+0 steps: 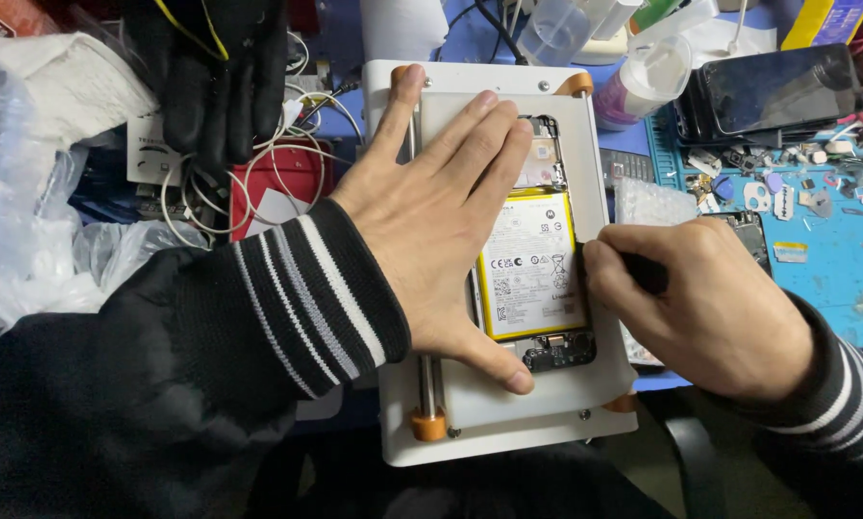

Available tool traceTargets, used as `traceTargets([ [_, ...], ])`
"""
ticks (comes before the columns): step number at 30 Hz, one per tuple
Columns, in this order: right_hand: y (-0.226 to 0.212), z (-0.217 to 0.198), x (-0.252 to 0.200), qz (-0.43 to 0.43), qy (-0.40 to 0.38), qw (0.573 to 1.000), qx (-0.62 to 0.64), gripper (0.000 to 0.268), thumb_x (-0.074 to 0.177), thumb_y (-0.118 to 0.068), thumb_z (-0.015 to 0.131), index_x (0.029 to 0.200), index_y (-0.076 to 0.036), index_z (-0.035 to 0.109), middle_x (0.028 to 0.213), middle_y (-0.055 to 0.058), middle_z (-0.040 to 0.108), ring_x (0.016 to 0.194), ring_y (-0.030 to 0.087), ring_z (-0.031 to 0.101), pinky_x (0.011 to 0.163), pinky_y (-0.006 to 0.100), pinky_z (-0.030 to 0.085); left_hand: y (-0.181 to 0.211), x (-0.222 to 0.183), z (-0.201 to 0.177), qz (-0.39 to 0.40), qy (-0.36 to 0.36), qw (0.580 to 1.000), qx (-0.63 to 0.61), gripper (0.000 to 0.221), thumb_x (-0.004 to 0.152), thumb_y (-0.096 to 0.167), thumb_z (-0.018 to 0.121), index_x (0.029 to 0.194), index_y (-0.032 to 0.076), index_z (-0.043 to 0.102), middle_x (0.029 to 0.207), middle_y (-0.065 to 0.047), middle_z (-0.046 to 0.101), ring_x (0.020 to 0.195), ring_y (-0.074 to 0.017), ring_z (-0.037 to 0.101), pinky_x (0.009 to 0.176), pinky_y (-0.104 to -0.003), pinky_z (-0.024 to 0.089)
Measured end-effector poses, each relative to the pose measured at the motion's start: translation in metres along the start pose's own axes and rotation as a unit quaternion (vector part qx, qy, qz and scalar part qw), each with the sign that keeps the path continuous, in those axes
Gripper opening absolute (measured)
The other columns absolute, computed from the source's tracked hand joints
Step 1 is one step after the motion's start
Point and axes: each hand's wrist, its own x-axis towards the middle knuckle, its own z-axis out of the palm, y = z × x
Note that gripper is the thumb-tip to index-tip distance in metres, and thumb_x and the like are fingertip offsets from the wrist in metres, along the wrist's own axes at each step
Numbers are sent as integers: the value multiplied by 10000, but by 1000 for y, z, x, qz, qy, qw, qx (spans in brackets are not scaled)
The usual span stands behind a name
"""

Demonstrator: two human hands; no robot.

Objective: The person places a disassembled smartphone into a white battery removal jig and uses a black plastic pry tool to lift the battery from the device. The person repeatedly works along the battery edges to loosen it from the chassis.

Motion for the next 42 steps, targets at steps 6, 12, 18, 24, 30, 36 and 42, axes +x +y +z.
traceTargets([
  [6,-2,-2,-2,52,-30,998,-4,325,892,-189,665,625,-26,753,371,79,584,326,174,393,345,334,355,-1,-2,1,-6,9,1000,3,1786,484,1271,499,1512,-176,302,1566,-318,384,1522,-399,246,1170,-684,-61],
  [12,3,2,-10,52,-28,998,38,252,880,-156,660,696,-25,771,443,70,601,409,160,424,385,321,400,-2,-3,3,0,16,1000,-7,1785,496,1276,489,1510,-182,317,1568,-328,384,1524,-420,244,1156,-697,-75],
  [18,-2,-1,-11,50,-46,994,85,361,929,-160,636,621,12,713,427,78,593,403,165,419,370,326,379,-2,-3,4,9,24,1000,-17,1806,509,1286,502,1512,-205,322,1563,-370,404,1528,-452,271,1158,-692,-97],
  [24,-3,-11,-1,170,-90,967,169,420,1028,-139,610,800,142,823,566,181,645,476,234,448,404,373,348,-1,-3,9,6,8,1000,-8,1810,540,1297,475,1529,-207,288,1568,-373,374,1523,-458,229,1157,-691,-86],
  [30,-3,-6,-14,26,-62,997,46,385,966,-179,623,657,2,766,425,80,603,384,170,345,355,345,307,-1,-4,9,9,15,1000,-26,1796,537,1272,498,1522,-215,286,1567,-403,363,1521,-463,231,1152,-695,-71],
  [36,2,0,-18,47,-43,997,36,346,927,-168,649,643,6,745,417,73,600,370,167,381,353,326,334,-1,-6,9,8,31,999,-24,1774,555,1260,491,1527,-215,326,1573,-397,390,1529,-449,266,1167,-681,-63],
  [42,10,2,-22,76,-70,994,33,365,919,-183,657,629,20,746,422,76,592,391,171,378,376,340,333,-1,-7,9,8,35,999,-25,1744,571,1233,496,1529,-214,329,1580,-388,392,1522,-454,281,1170,-684,-50],
])
